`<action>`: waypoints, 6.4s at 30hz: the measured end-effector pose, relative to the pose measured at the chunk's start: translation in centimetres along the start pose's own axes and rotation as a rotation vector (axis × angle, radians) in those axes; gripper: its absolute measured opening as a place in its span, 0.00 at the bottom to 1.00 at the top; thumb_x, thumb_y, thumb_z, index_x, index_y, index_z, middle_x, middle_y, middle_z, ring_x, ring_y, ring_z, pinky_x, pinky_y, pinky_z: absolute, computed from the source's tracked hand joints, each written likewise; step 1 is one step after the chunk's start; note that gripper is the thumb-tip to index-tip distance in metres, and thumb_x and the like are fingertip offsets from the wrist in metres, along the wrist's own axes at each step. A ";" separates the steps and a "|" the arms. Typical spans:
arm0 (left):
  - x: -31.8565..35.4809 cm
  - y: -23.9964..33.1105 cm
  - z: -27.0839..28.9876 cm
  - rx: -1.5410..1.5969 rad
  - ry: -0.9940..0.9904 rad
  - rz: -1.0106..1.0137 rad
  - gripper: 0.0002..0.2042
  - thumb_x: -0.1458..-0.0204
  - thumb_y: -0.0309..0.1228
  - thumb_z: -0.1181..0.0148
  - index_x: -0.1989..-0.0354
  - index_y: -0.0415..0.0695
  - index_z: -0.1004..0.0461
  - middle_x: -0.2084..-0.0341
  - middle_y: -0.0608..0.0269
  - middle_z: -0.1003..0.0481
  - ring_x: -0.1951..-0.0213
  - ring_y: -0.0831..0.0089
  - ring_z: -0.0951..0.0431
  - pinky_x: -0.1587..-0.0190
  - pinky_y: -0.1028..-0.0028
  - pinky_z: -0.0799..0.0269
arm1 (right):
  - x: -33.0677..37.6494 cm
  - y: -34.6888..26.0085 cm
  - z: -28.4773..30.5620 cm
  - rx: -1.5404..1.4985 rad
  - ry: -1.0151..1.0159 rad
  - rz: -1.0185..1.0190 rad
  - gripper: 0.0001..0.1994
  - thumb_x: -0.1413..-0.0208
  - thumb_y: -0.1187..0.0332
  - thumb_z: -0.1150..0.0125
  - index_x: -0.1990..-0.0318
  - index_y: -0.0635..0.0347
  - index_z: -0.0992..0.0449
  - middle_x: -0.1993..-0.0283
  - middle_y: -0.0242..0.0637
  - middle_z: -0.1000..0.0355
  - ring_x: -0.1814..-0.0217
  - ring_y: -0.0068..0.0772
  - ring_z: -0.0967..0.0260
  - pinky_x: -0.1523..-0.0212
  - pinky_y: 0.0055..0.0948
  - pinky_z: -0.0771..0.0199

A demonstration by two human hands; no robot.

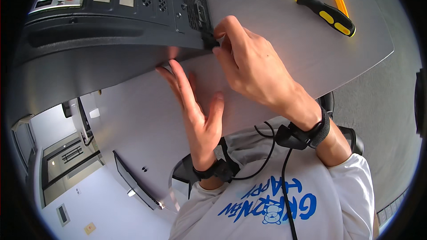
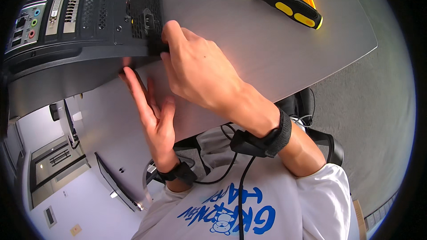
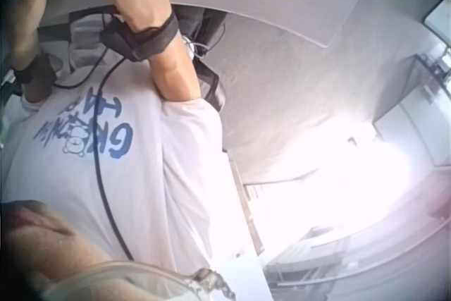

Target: The person removes the side panel of a desktop computer case, then reattaches it and secures it with screws. They handle the case, panel, and screws, using a screwdriver to tighten the fasteners.

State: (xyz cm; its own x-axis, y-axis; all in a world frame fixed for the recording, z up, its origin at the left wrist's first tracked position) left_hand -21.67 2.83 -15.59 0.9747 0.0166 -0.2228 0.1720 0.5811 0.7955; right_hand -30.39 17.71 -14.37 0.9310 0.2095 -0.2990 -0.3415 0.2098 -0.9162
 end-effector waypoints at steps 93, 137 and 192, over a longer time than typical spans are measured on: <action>-0.8 10.5 9.8 -0.145 0.346 -0.111 0.41 0.37 0.29 0.39 0.20 0.47 0.58 0.24 0.26 0.64 0.27 0.27 0.50 0.30 0.46 0.40 | -1.6 0.8 -0.8 0.054 -0.227 -0.248 0.09 0.39 0.71 0.50 0.67 0.68 0.27 0.80 0.37 0.34 0.77 0.29 0.37 0.72 0.33 0.37; -6.7 9.3 39.9 0.152 0.869 -0.393 0.28 0.35 0.40 0.38 0.31 0.41 0.36 0.54 0.53 0.22 0.54 0.68 0.21 0.49 0.67 0.26 | -0.3 5.7 0.0 -0.361 -0.258 -0.488 0.08 0.30 0.66 0.44 0.54 0.61 0.26 0.75 0.36 0.27 0.85 0.23 0.39 0.85 0.24 0.41; -7.9 11.5 40.6 -0.103 0.944 -0.497 0.10 0.32 0.34 0.44 0.50 0.42 0.24 0.52 0.66 0.23 0.49 0.75 0.27 0.41 0.73 0.35 | -4.3 -13.3 6.5 0.119 0.012 0.053 0.13 0.28 0.70 0.48 0.42 0.65 0.27 0.64 0.35 0.27 0.70 0.22 0.29 0.72 0.24 0.29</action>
State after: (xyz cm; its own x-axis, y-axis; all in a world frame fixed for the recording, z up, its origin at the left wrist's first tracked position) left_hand -21.62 -23.68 18.22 0.2868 0.3560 -0.8894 0.4637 0.7608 0.4541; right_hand -30.73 20.20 0.85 0.9125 0.2123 -0.3497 -0.4023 0.3111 -0.8610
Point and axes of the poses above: each hand's wrist, its own x-axis away from the middle knuckle, its own z-axis out of the back of the hand, y = z × x, the point moved 8 cm from there along -x, towards the middle knuckle
